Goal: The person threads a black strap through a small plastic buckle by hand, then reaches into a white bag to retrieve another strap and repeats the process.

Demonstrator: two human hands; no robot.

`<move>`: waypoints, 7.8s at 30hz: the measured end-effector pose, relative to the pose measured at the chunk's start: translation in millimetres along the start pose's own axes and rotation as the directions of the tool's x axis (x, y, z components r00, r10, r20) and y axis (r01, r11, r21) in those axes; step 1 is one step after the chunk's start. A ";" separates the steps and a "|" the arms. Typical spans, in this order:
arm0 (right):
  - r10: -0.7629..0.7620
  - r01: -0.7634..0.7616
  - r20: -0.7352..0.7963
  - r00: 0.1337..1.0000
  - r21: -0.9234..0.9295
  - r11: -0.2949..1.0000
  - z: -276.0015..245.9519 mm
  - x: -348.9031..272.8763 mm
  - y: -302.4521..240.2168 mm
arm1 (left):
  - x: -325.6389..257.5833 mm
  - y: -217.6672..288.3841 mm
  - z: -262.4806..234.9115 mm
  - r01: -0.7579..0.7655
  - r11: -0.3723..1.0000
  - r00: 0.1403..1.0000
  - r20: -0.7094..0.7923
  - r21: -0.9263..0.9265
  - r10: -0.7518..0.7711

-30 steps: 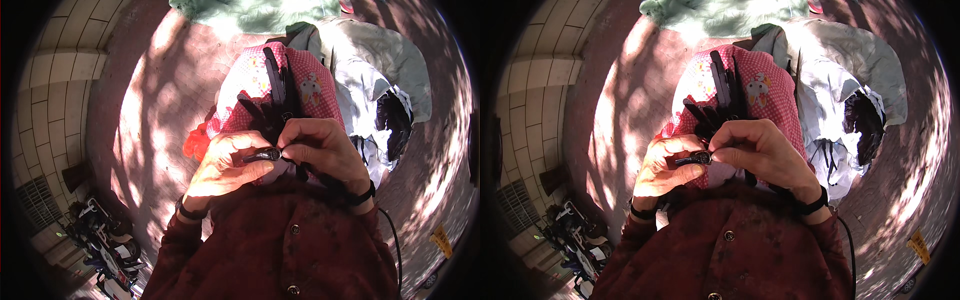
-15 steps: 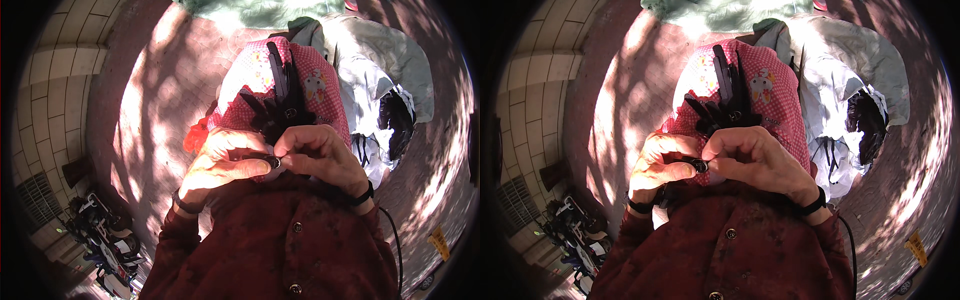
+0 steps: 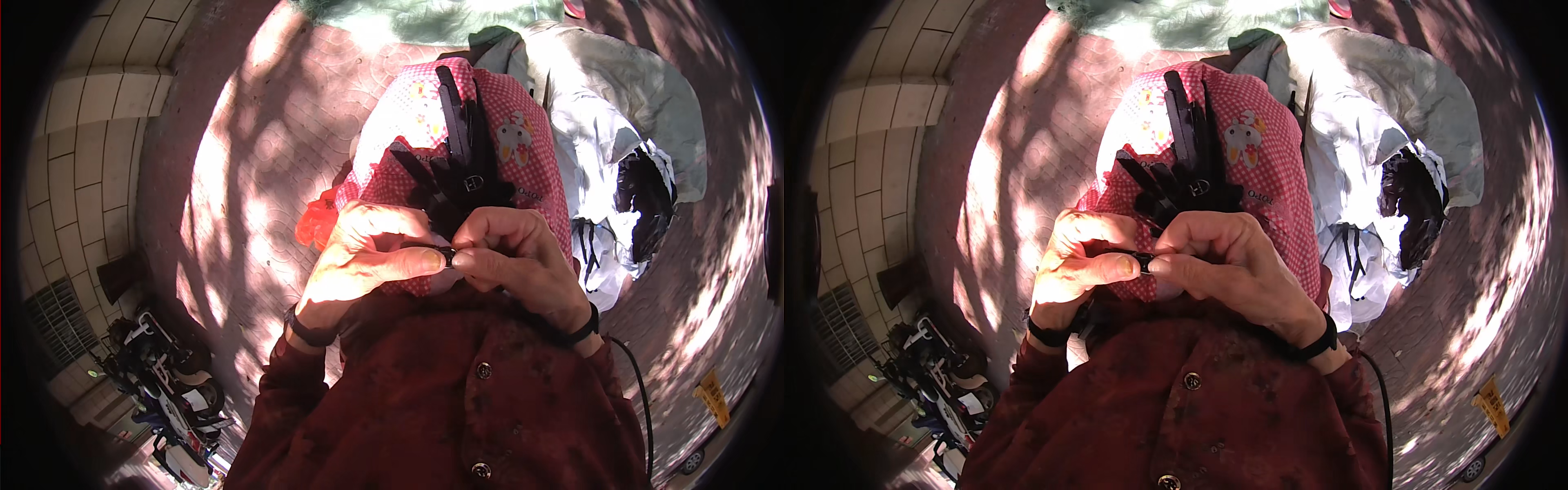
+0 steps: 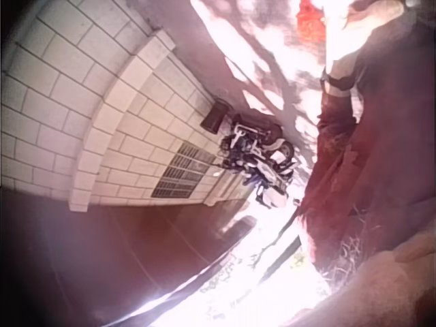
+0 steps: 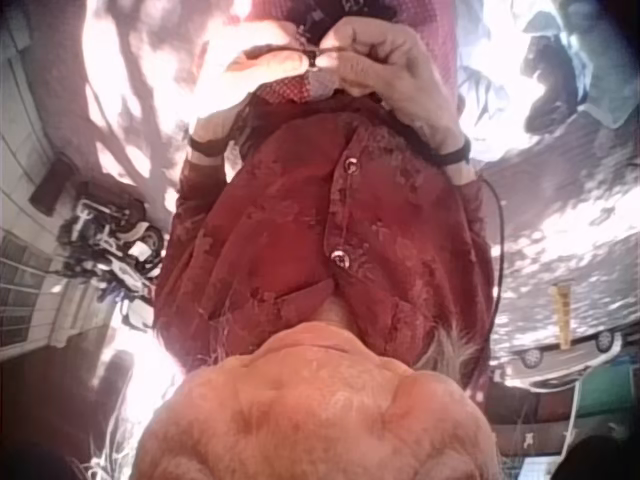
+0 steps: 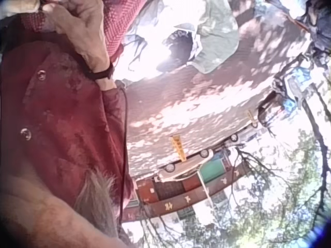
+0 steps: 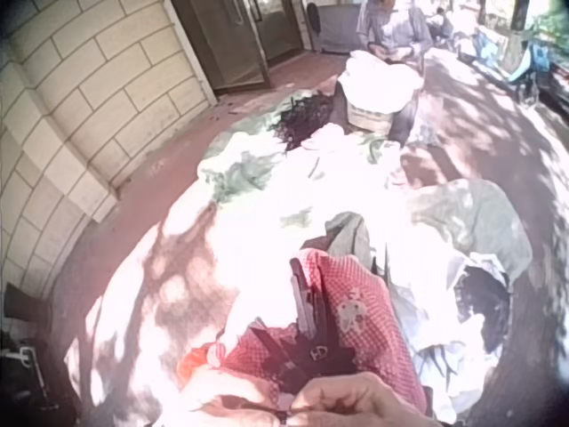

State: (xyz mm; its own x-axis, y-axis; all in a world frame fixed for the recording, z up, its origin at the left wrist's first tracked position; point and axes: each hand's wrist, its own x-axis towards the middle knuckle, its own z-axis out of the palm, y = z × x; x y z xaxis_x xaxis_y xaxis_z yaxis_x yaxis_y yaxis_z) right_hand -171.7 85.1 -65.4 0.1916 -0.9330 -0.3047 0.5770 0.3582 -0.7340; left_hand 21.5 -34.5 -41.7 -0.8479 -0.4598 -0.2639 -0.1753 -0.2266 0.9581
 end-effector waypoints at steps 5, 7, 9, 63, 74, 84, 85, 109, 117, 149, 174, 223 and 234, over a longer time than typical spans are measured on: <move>-0.015 0.016 -0.046 0.999 0.016 1.000 -0.2 0.0 5.9 | -2.7 2.9 7.8 -0.004 0.998 0.998 -0.069 0.064 0.008; -0.038 0.039 -0.067 0.997 0.005 0.999 -0.1 0.2 8.8 | -3.3 1.7 8.5 -0.043 0.998 0.990 -0.133 0.041 0.048; -0.048 0.047 -0.088 0.995 -0.013 0.999 -0.9 0.5 13.6 | -1.5 1.4 3.0 0.020 0.996 0.999 -0.042 0.092 -0.016; 0.039 -0.034 -0.005 0.999 0.374 0.927 -13.7 14.7 16.1 | 7.0 -18.6 40.7 0.029 0.892 0.934 -0.306 -0.450 -0.185; -0.348 0.255 -0.345 0.872 -0.285 0.924 -5.5 5.0 7.4 | 13.4 -21.8 44.9 -0.071 0.941 0.905 -0.418 -0.331 -0.079; -0.317 0.320 -0.329 0.890 -0.045 0.946 1.6 15.3 1.6 | 17.4 -19.0 55.6 -0.100 0.989 0.909 -0.415 -0.110 0.046; -0.316 0.320 -0.328 0.890 -0.044 0.946 1.1 16.1 3.0 | 16.6 -18.5 56.0 -0.114 0.979 0.907 -0.421 -0.168 0.033; -0.059 0.158 -0.259 0.964 0.381 0.911 12.2 11.6 7.1 | 12.2 -20.4 55.4 -0.203 0.747 0.703 -0.437 0.633 0.562; -0.301 0.384 -0.402 0.865 0.142 0.912 22.0 15.8 13.4 | 15.6 -11.2 58.7 -0.265 0.751 0.683 -0.432 0.605 0.589; -0.465 0.456 -0.282 0.839 -0.101 0.884 13.8 11.7 14.3 | 13.2 -11.5 49.5 -0.258 0.571 0.660 -0.289 0.780 0.693; -0.288 0.386 -0.345 0.893 0.262 0.884 26.3 8.7 21.3 | 7.9 -14.5 57.8 -0.237 0.567 0.658 -0.299 0.789 0.691; -0.357 0.405 -0.376 0.855 0.054 0.913 -0.1 18.9 -2.2 | -52.2 -3.4 -14.4 -0.076 0.966 0.755 -0.618 0.248 0.219; -0.188 0.171 -0.107 0.976 -0.148 0.974 25.3 8.0 -5.5 | -50.9 -7.9 4.7 0.003 0.980 0.900 -0.427 0.201 0.085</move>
State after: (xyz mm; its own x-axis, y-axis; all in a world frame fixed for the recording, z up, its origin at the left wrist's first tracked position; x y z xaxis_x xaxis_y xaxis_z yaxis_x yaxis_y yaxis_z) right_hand -153.3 74.8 -48.4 -0.0059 -0.9745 -0.2244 0.4773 0.1944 -0.8569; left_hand 63.7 -5.3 -35.3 -0.5647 -0.7997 -0.2038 -0.2746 -0.0508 0.9602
